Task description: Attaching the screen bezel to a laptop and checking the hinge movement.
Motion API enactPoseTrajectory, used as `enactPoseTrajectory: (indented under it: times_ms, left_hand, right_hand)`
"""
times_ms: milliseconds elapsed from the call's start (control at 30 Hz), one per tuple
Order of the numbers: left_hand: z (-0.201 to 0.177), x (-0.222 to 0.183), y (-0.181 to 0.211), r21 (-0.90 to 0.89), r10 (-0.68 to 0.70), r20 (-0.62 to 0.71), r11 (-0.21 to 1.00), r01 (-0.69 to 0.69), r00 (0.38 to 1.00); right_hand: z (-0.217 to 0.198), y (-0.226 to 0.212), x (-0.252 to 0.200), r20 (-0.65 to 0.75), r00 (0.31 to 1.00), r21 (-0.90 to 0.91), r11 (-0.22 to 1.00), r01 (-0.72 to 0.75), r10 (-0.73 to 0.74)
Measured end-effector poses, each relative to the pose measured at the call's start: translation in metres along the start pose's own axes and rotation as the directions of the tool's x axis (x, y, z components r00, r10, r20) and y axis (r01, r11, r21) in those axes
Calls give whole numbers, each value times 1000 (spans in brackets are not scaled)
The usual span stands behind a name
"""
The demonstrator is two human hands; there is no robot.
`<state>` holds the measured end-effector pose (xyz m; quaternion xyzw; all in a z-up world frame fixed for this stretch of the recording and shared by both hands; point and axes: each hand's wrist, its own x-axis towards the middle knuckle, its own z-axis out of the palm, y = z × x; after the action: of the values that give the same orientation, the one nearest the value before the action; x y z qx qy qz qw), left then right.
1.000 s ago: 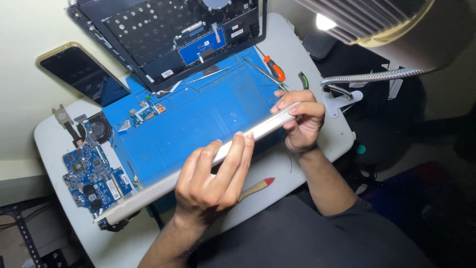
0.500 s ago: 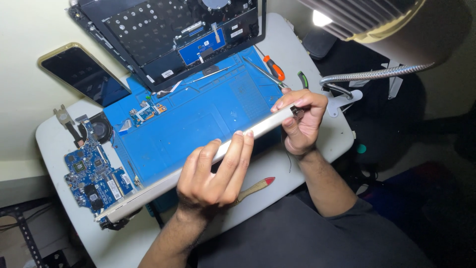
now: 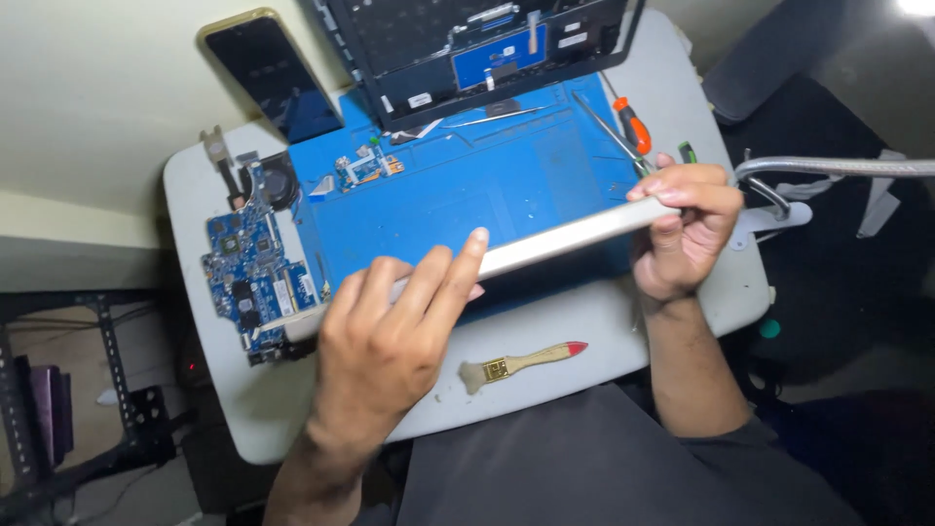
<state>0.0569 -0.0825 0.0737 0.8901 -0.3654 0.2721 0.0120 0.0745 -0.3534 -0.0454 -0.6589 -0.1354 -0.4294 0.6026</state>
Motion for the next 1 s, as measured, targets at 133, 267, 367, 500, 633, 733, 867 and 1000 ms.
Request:
enactPoseTrajectory:
  times_ms: [133,267,367,500,633,733,867,1000]
  left_hand:
    - [13,2,-1,1,-53,-108,999,53,993]
    - [21,2,5,9,-105,-223,994,109,969]
    - [28,1,9,30,-116,-275,991,130,954]
    - [29,-3,12,50,-90,-289,993,109,953]
    - [11,-20,2,52,-94,-108,994,100,990]
    - [-7,-41,-25,-126,-200,-78,974,189,977]
    - [-19,-64,-48,-534,-303,-53,814,229,951]
    - [-11,-71,-49,-669,-436,-61,686,287,898]
  right_hand:
    - [-3,-6,7,73,997,22,1000,14,-15]
    - [-14,-33,24,297,946,-336,913,232,-131]
    - [-17,-46,28,590,787,-491,693,527,-181]
    - [14,-63,29,684,698,-419,668,615,-214]
    - [-7,-50,23,706,692,-499,587,638,-151]
    - [-5,-53,23,712,685,-474,615,630,-154]
    - [-4,-47,24,705,679,-419,653,631,-204]
    - [-5,-45,24,710,670,-417,636,649,-218]
